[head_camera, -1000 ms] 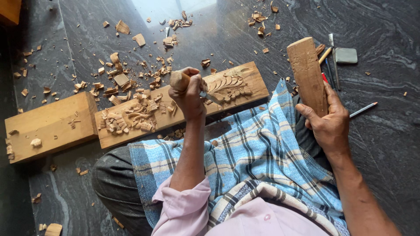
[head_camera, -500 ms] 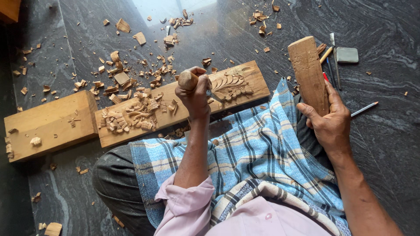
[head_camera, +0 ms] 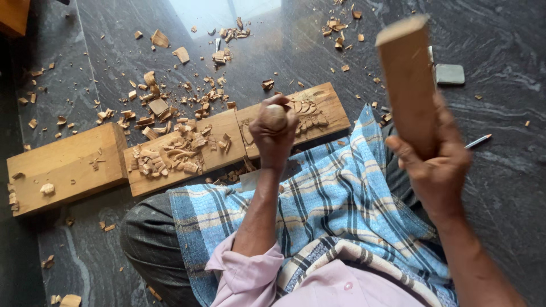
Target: The person carves a floral design into a rectangular wooden plank using a chisel and a wooden mallet. They repeatedly strike the chisel to remove wood chips and refine the pattern.
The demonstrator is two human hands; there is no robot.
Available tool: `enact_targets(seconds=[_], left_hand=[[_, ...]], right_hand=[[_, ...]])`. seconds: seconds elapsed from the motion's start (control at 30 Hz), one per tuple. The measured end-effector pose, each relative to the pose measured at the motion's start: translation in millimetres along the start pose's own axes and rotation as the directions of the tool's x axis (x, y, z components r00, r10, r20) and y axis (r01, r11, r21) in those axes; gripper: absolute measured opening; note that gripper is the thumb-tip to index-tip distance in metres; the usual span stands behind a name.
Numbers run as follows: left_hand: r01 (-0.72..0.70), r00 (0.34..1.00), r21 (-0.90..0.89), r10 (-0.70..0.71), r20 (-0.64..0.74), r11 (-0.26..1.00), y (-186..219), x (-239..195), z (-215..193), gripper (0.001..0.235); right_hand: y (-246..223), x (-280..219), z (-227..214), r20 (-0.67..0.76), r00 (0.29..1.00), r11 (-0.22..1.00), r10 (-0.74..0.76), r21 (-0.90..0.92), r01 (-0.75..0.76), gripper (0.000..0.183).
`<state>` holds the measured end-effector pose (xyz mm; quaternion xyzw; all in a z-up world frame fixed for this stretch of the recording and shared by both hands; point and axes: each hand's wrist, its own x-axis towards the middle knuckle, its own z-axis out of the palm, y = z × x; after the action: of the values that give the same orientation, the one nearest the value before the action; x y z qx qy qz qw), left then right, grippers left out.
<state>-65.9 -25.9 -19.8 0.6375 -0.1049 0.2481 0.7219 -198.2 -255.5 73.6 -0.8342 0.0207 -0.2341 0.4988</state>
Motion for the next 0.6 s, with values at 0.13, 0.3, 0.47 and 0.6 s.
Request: enact_targets(seconds=[0.13, 0.3, 0.47, 0.6], left_hand=[[0.005, 1.0, 0.057, -0.006, 0.028, 0.998, 1.0, -10.9, -2.7, 0.022], [0.005, 0.999, 0.04, -0.006, 0.032, 0.999, -9.5, -9.8, -7.6, 0.022], [0.035, 0.999, -0.029, -0.034, 0.02, 0.999, -21.3, -4.2, -7.5, 0.013], [0.054, 0.998, -0.052, -0.053, 0.016, 0.997, -32.5, -11.6, -10.1, 0.017]], right_hand=[[-33.1, 9.8, -3.8, -0.066, 0.905, 0.907, -0.419, -0.064, 0.416, 0.067], [-70.3, 57.2, 40.8, 0.483, 0.729, 0.585, -0.486, -0.44, 0.681, 0.074], [-87.2, 80.5, 38.5, 0.401, 0.627, 0.518, -0.668, -0.355, 0.778, 0.077], [-78.5, 72.7, 44.4, 0.534, 0.632, 0.48, -0.562, -0.411, 0.775, 0.072]])
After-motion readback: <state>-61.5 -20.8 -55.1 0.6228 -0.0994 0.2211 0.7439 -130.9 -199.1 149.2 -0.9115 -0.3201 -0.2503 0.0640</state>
